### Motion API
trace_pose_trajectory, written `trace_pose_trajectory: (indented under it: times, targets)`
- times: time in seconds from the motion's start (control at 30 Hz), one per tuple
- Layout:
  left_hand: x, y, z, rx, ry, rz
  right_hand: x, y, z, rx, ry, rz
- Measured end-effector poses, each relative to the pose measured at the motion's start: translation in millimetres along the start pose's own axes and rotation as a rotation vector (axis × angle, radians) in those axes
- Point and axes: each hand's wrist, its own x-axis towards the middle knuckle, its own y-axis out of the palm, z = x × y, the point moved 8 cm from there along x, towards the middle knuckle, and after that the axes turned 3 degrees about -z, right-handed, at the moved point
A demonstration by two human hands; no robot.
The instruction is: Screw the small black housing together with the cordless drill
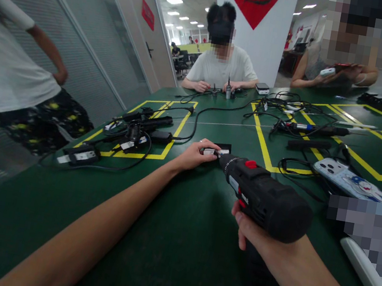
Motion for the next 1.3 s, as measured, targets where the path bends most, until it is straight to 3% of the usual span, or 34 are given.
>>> trace_pose_trajectory:
  times: [0.23,0.4,0.77,0.97,1.3]
  targets:
    - [-1,2.4,9,-0.109,-0.082,-0.019,-6,0,-5,-0.067,0.093,0.063]
    - [0,-0.2,11,-0.046,-0.109,-0.035,-7,-1,-8,-0.108,0.150,0.062]
    - [-1,3.1,10,-0.152,-0.111,-0.011,-6,-6,1,-0.203,0.079,0.006]
    - [-1,1.2,11,-0.095,-0.125,-0.011,-8,-3,-8,-0.105,0.127,0.052]
    - [-1,1.5,8,-0.121,-0.139,-0.002,-7,-4,-7,-0.163,0.145,0.038]
